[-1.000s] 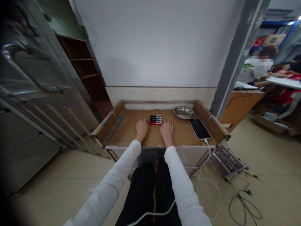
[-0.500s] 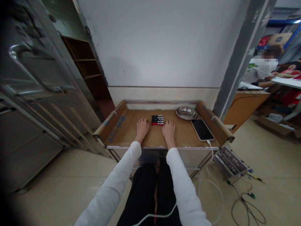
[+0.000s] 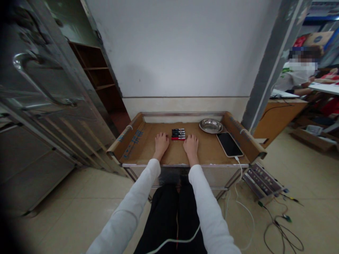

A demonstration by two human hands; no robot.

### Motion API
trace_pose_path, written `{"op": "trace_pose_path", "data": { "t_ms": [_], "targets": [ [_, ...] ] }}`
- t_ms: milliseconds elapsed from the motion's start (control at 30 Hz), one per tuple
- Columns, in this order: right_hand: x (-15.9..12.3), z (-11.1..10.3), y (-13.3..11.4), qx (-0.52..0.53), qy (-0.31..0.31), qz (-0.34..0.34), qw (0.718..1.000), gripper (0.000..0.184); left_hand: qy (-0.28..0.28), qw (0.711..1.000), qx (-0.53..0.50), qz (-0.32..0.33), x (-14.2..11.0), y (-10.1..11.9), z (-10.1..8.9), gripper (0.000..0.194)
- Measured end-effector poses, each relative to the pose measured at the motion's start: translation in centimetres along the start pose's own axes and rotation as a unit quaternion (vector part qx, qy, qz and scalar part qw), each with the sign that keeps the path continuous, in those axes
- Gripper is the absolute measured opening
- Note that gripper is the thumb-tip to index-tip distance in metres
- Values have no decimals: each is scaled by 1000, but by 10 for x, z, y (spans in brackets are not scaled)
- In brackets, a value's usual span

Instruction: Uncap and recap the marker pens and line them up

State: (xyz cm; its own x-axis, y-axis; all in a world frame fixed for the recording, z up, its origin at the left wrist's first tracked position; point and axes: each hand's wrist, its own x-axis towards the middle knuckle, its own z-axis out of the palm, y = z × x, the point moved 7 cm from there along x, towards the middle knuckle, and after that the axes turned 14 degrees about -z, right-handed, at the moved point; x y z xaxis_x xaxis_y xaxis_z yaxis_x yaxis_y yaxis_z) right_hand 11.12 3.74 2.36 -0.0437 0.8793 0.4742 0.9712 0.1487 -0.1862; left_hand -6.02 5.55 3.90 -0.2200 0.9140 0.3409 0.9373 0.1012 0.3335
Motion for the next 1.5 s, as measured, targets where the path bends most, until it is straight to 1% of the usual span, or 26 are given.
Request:
{"op": "trace_pose_path", "data": {
  "t_ms": [167,233,300,367,433,500,533,600,767,833,900,1067,1133,1233,1300,1367,1500],
  "targets": [
    [0,1,1,16,28,-2,999,28,25,997,-64,-31,3,-8,-3,20],
    [0,0,2,33,43,-1,999,27,27,995,-95,-23,3,-8,-5,19],
    [-1,-3,2,45,59,2,997,26,14,993,-114,17,1,-2,-5,16],
    [0,-7,0,47,65,-6,997,23,-15,990,-120,78,-2,8,-3,13],
    [1,-9,-6,48,56,-38,997,21,-51,982,-121,139,-6,17,0,12],
    [2,-8,-13,53,38,-82,994,19,-76,974,-119,178,-9,24,1,10],
    [3,-7,-15,56,30,-98,993,19,-81,972,-118,187,-11,26,1,9],
    [3,-5,-17,58,17,-110,992,19,-86,970,-114,196,-12,28,0,8],
    [3,0,-15,47,-6,-99,994,18,-96,968,-108,203,-13,28,1,8],
    [3,1,-16,48,-12,-100,994,17,-89,969,-108,205,-12,28,1,7],
    [3,0,-16,44,-15,-99,994,18,-64,970,-110,207,-10,29,-1,9],
    [2,-3,-19,1,-22,-91,996,18,47,973,-153,168,3,30,-13,10],
    [3,-7,-22,1,-10,-105,994,19,69,967,-180,168,6,31,-16,10],
    [9,-18,-27,28,40,-129,990,23,73,957,-208,190,5,33,-19,10],
    [13,-26,-26,45,81,-127,988,27,69,955,-219,190,4,31,-20,10],
    [17,-31,-24,48,105,-128,985,29,62,955,-227,182,4,28,-20,10],
    [23,-33,-26,35,109,-156,981,29,50,952,-239,183,4,26,-19,9]
  ]
}}
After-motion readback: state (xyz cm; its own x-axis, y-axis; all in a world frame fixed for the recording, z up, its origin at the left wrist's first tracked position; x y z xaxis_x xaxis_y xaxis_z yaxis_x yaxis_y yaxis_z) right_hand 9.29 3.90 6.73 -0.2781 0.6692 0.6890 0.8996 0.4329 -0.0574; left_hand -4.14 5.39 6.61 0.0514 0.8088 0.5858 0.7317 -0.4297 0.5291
